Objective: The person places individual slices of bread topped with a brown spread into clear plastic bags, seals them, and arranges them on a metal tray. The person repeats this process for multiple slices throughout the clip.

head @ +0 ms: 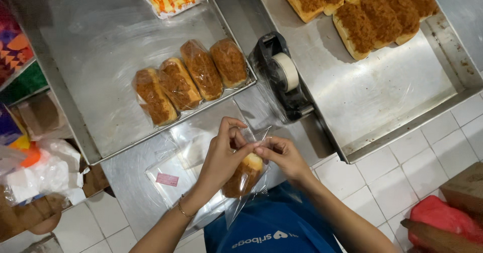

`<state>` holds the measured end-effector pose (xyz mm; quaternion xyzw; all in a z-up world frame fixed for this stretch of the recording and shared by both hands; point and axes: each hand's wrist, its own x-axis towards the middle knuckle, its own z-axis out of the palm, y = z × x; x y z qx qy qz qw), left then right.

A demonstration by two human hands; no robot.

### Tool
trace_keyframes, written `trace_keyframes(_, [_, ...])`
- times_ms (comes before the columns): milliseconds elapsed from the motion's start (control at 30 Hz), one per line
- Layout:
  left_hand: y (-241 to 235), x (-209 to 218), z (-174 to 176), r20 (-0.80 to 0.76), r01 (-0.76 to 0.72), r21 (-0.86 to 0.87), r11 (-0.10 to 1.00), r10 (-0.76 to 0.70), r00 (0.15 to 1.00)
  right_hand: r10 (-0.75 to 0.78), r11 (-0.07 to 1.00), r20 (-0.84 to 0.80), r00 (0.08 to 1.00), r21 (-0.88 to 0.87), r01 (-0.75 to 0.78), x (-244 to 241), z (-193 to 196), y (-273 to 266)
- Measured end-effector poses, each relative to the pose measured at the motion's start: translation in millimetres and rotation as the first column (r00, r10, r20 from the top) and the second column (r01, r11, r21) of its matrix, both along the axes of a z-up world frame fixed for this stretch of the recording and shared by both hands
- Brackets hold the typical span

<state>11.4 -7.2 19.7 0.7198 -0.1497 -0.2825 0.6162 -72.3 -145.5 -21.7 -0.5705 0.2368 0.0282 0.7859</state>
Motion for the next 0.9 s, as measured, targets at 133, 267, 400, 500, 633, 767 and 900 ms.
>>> trace_keyframes(133, [-4, 2, -1, -0.009, 0.043, -0.029, 0.999, -0.044, 0.999, -0.088, 0.991, -0.062, 0.994, 0.096, 0.094, -2, 3, 9])
trace_keyframes(267, [-7, 8, -4, 0.223, 0.143, 0.171, 0.975, -0.179, 0.958, -0.171, 0.935, -0.183, 0.968, 0.279, 0.218, -2, 15, 18])
trace_keyframes(400, [-5, -7, 14, 0.704, 0.146, 0.41, 0.9, -0.414, 0.578, -0.224, 0.916, -0.252, 0.941, 0.275, 0.292, -8, 3, 22])
trace_keyframes(500, [2, -39, 10, 0.609, 0.08, 0.767, 0.637, -0.761, 0.224, -0.287, 0.843, -0.422, 0.86, 0.316, 0.436, -17, -17, 17])
trace_keyframes(633, [1, -45, -3, 0.463, -0.287, 0.848, 0.446, -0.886, -0.009, -0.124, 0.851, -0.235, 0.964, 0.474, 0.225, -16, -4, 17])
trace_keyframes(767, [0, -33, 9, 0.384, -0.155, 0.912, 0.379, -0.923, 0.002, -0.1, 0.844, -0.209, 0.973, 0.499, 0.194, -18, 3, 17])
trace_keyframes(900, [2, -30, 16, 0.348, -0.066, 0.936, 0.347, -0.938, -0.002, -0.146, 0.803, -0.184, 0.972, 0.552, 0.225, -29, -23, 14])
